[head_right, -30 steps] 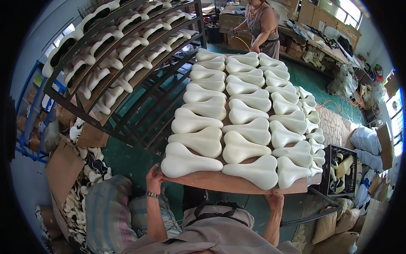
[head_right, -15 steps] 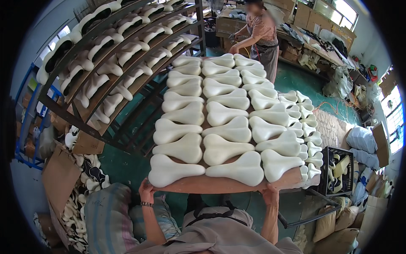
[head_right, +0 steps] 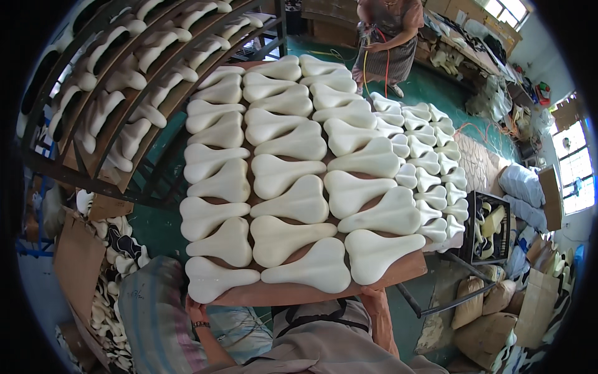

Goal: Organizing bicycle seat cushions on wooden boards and placing them onto a storage rack while using a spray gun for processing.

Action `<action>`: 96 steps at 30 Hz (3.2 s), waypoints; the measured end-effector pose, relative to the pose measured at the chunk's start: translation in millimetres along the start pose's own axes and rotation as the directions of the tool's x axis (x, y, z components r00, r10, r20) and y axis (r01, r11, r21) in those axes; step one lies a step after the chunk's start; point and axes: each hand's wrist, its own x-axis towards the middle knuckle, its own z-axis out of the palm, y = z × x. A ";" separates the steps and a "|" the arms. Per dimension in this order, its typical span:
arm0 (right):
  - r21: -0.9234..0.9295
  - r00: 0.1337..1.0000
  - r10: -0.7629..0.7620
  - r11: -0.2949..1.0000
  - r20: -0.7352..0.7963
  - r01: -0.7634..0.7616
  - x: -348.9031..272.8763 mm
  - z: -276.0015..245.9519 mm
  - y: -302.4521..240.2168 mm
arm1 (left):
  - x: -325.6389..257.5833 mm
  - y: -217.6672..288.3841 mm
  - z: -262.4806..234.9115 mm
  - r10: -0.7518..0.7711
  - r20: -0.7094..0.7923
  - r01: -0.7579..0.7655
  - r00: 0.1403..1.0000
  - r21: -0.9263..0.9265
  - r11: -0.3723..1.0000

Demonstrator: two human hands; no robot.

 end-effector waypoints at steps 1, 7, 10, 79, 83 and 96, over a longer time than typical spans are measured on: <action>0.000 1.000 0.008 1.000 -0.002 -0.008 1.0 -0.9 1.8 | -0.2 -1.6 -3.4 0.027 0.056 -0.027 0.998 -0.011 1.000; 0.023 1.000 0.017 1.000 0.011 -0.017 14.4 4.8 7.9 | 10.0 -0.4 -11.8 0.052 0.006 -0.052 0.999 0.002 0.999; 0.039 0.999 0.023 0.999 0.022 -0.024 26.0 11.9 13.8 | 21.5 -4.9 -22.5 0.013 -0.106 -0.014 0.994 -0.007 1.000; 0.291 0.959 0.255 0.933 -0.125 -0.210 381.0 657.4 464.4 | 686.1 306.7 74.0 -0.161 0.327 0.295 0.931 -0.416 0.860; 0.151 0.891 0.243 0.968 -0.383 -0.199 359.7 593.4 451.2 | 695.2 323.4 93.9 -0.169 0.359 0.305 0.918 -0.369 0.878; -0.740 0.832 -0.322 0.657 -0.452 -0.148 375.2 578.8 396.2 | 703.3 335.0 100.1 -0.193 0.414 0.328 0.889 -0.283 0.902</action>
